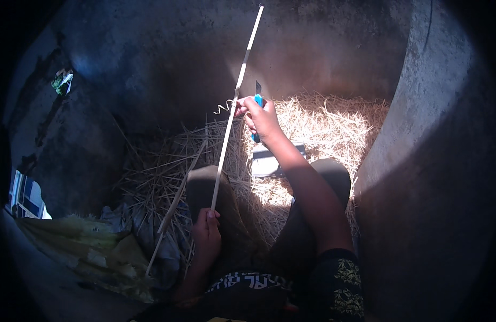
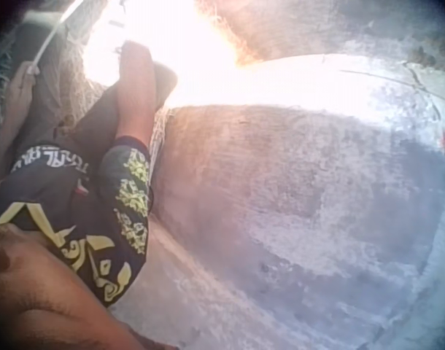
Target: The person sits cross-legged on a bed of straw inside a concrete structure and uses a knife to shave thin strips from a long bamboo stick. They repeatedly scrape the blade along the stick's length to remove the outer layer, creating fine shavings that fall onto the straw below.
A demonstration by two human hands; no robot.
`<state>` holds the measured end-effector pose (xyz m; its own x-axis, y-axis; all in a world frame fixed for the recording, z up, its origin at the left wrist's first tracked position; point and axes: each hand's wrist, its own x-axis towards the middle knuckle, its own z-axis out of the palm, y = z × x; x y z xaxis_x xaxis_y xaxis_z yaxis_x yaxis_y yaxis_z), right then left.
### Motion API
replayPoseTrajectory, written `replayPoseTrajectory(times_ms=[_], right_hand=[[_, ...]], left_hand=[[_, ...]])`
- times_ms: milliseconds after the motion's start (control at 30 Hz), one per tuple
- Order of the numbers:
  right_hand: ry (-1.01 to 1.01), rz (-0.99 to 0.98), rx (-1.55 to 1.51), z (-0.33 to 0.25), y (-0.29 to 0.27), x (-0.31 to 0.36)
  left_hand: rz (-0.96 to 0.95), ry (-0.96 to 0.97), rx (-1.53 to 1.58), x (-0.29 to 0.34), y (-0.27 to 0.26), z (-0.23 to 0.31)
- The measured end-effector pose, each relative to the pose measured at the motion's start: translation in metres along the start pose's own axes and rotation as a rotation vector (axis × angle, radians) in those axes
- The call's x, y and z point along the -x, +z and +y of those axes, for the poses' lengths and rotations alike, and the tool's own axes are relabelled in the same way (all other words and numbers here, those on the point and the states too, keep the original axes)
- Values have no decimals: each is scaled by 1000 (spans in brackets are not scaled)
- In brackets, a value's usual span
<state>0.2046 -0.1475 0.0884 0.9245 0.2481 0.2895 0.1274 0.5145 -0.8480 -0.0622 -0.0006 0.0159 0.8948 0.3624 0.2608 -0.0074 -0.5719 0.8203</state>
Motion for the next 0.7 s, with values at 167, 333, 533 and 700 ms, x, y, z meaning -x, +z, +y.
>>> replayPoseTrajectory(times_ms=[167, 333, 533, 700], right_hand=[[-31, -48, 46, -9, 0, 2], [28, 21, 90, -16, 5, 6], [-53, -35, 164, -20, 3, 6], [-41, -59, 137, -22, 1, 6]], left_hand=[[22, 7, -25, 1, 2, -5], [9, -1, -71, 2, 2, -4], [-10, -18, 4, 1, 1, -5], [-131, -91, 312, -5, -4, -25]])
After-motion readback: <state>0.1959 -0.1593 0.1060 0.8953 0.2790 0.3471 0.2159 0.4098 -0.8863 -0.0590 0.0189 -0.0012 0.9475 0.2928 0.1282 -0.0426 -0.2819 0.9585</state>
